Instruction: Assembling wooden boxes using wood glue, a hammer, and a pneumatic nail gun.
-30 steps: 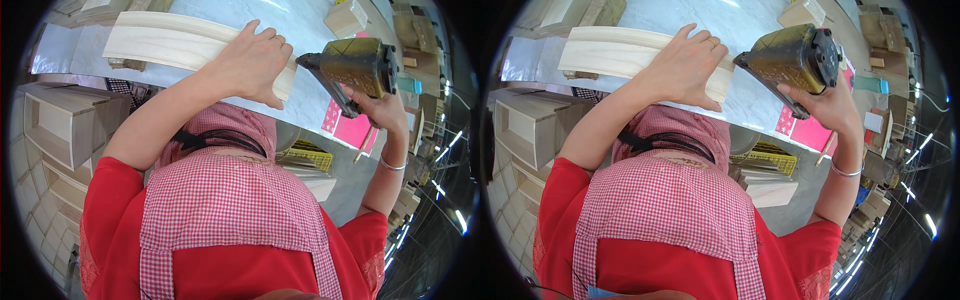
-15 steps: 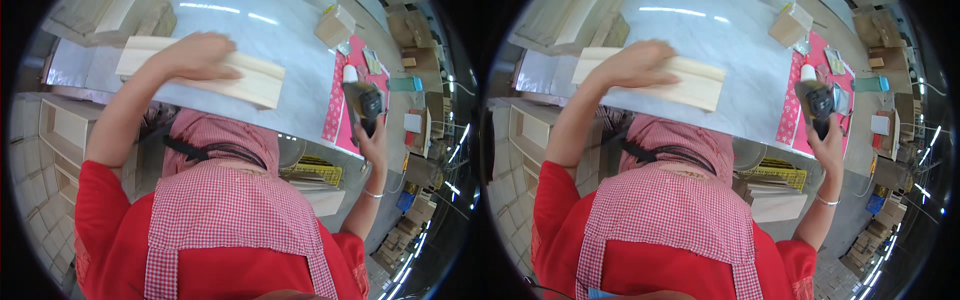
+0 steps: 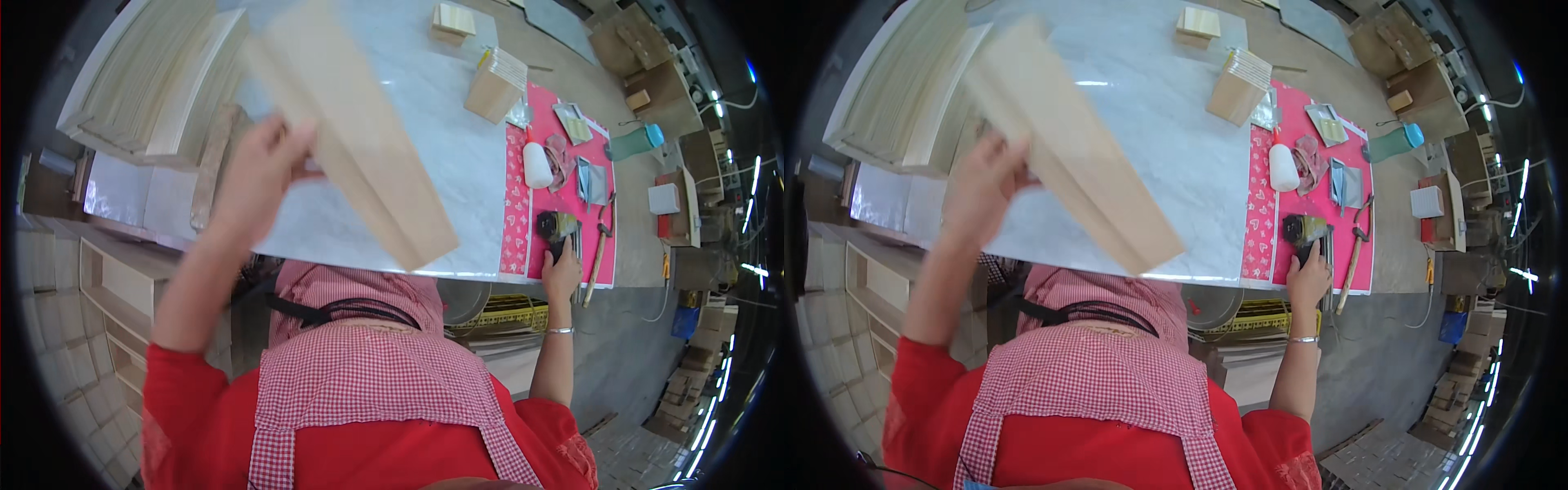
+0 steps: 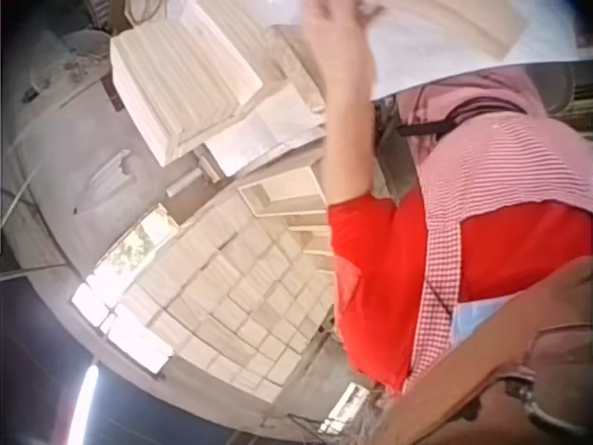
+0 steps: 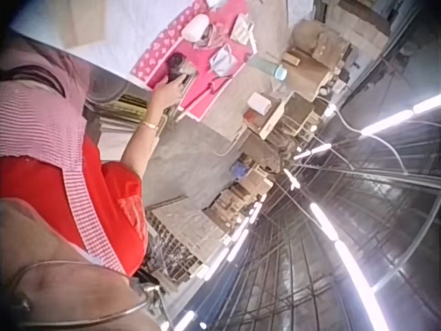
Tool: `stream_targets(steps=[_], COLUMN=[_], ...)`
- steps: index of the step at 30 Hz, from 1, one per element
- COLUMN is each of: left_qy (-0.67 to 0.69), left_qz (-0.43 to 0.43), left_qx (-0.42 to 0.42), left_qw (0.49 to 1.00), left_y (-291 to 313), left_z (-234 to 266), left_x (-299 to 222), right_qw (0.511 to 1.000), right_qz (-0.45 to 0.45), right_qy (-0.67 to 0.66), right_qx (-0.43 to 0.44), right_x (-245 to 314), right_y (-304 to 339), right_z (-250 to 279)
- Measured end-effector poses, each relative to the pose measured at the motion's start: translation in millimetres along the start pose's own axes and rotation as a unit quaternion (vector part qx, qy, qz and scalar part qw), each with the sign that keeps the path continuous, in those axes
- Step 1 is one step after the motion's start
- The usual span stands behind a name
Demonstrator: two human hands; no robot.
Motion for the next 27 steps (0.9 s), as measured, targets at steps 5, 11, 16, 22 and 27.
stream_targets(steps=[5,11,16,22,27], left_qy=[0.110,0.106,0.121,0.141,0.107], left_qz=[0.129,0.119,0.193,0.218,0.257], left_qx=[-0.164,-0.212,-0.165,-0.106,-0.039], left_qw=[0.972,0.964,0.960,0.960,0.960], left_y=[64,92,107,135,145], left_z=[19,24,34,49,41], left_x=[95,112,102,118,112], right_qw=[0.963,0.926,0.917,0.898,0.660], right_qz=[0.059,-0.041,-0.200,-0.181,-0.053], right_qy=[-0.233,-0.356,-0.343,-0.399,-0.744], right_qx=[-0.119,-0.116,-0.037,-0.045,0.091], right_x=[84,245,305,289,243], right_y=[-37,-106,-125,-131,-104], right_z=[36,3,9,-17,-10])
Point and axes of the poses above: each hand's wrist, its own y-axis away from the middle knuckle, its own z-axis out of the back of the hand, x = y × z, the point moved 2 cm from there along -y, towards the middle knuckle, and after that the axes turned 12 degrees about -z, right-handed, at the moved point
